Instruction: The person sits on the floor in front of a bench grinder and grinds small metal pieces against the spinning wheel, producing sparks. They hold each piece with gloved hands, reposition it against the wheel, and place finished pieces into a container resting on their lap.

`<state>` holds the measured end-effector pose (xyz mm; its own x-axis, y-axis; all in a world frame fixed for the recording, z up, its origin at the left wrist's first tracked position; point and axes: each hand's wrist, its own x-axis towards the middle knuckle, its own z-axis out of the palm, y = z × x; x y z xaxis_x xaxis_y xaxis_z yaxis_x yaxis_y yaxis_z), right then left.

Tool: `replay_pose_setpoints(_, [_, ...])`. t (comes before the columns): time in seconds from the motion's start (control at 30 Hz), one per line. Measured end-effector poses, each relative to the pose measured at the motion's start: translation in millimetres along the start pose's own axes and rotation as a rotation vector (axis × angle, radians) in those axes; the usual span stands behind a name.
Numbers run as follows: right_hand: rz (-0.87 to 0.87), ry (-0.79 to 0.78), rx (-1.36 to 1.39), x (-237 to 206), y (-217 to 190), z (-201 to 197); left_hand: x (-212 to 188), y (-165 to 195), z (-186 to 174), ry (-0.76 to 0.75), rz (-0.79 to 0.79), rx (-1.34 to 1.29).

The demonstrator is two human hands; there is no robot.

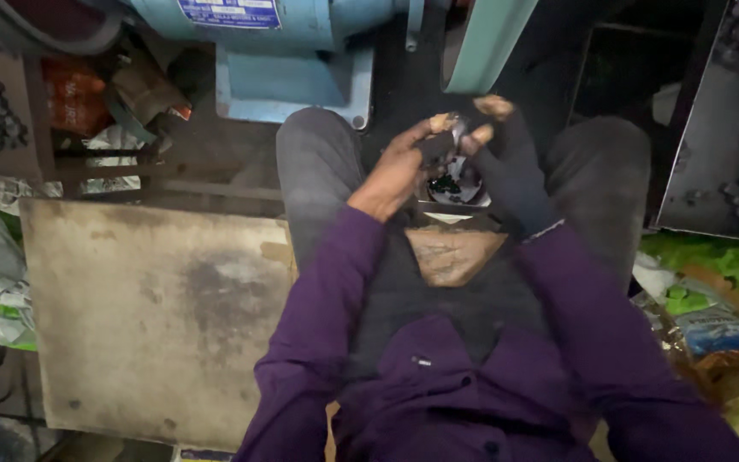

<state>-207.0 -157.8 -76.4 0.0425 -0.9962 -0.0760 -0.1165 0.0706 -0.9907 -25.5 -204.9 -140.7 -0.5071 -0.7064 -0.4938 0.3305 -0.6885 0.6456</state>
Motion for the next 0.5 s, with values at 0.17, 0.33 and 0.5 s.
replay_pose_setpoints(0.17, [0.407, 0.006, 0.255, 8.8, 4.1, 9.3, 22.0, -23.6, -6.3, 0.278, 0.026, -0.131])
replay_pose_setpoints(0.33, [0.103, 0.317, 0.357, 27.3, 21.8, 8.5, 24.0, -52.1, 23.6, 0.015, 0.083, -0.222])
replay_pose_setpoints(0.5, [0.308, 0.346, 0.547, 25.1, 16.0, -0.4, 18.9, -44.1, 32.7, -0.094, 0.180, -0.469])
